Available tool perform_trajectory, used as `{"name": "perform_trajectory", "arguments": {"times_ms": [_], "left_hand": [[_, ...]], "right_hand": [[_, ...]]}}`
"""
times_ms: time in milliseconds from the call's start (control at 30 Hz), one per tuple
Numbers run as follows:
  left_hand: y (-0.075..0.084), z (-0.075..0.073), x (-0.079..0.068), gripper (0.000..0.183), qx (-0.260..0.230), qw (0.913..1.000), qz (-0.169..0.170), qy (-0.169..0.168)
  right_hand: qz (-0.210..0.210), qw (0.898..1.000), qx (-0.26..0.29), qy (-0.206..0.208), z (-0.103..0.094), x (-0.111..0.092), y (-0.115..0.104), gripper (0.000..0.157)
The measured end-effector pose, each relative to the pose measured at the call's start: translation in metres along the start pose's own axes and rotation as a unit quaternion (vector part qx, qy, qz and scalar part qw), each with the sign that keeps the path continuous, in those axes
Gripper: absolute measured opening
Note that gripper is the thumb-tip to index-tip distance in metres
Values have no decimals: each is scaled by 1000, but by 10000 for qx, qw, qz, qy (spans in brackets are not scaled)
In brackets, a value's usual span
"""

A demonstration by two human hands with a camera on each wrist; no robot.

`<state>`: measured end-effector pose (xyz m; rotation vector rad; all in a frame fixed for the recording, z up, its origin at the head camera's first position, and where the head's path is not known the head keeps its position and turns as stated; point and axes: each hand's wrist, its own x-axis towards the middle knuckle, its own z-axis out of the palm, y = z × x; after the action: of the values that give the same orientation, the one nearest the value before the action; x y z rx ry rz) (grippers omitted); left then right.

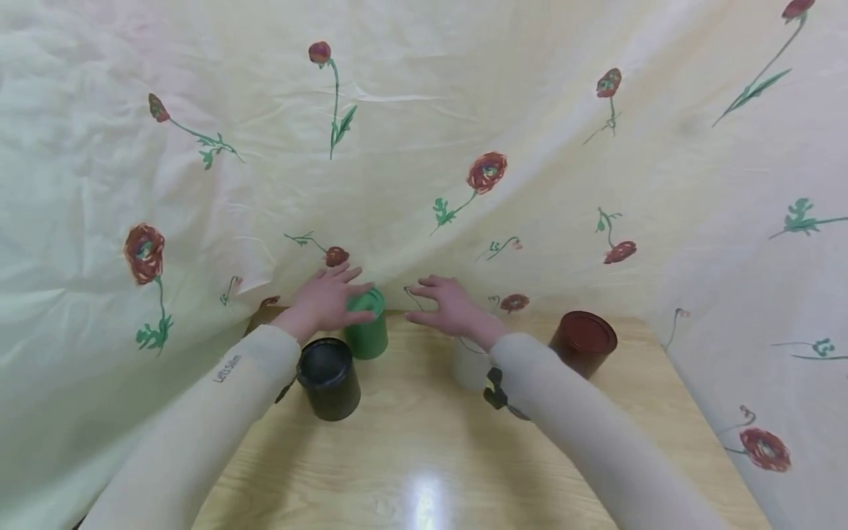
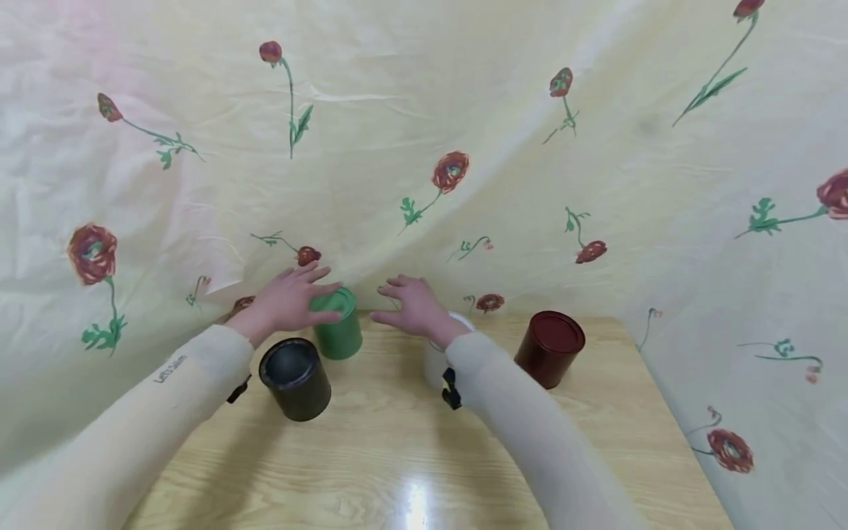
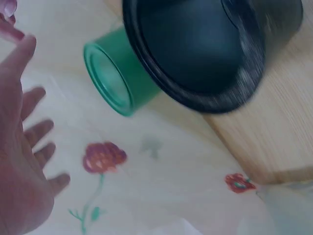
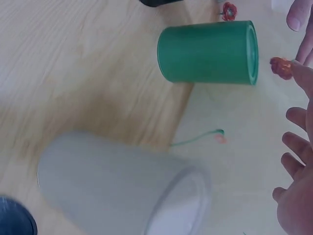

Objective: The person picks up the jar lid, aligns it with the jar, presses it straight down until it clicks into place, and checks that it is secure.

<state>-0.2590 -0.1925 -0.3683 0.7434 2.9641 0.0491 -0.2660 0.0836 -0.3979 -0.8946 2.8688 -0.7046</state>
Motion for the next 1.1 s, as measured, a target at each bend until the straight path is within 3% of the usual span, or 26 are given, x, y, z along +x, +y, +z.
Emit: {"name": "perform_trajectory", "arguments": {"times_ms": [167,367,533,800,1100], "left_hand": [[21,-4,1,75,2,9997,-127,188],[46,-14,-2,78,-102,9997,-235,34],[65,-14,-4,78,-278,9990,-336,-18],[98,5,-12,77,-462,9984,-320,91],[113,35,-21,75,-599,9977,-161,282]], "right_hand": [[-123,9998,-116,113,-21,-16,9,60],[-117,9997,-195,82,-43,-39,18,63],[-136,9996,-245,72,-54,-56,31,62],[135,9999,-33,-13,-64,-90,45,64],[153,9993,56,331,-59,-134,66,66]]}}
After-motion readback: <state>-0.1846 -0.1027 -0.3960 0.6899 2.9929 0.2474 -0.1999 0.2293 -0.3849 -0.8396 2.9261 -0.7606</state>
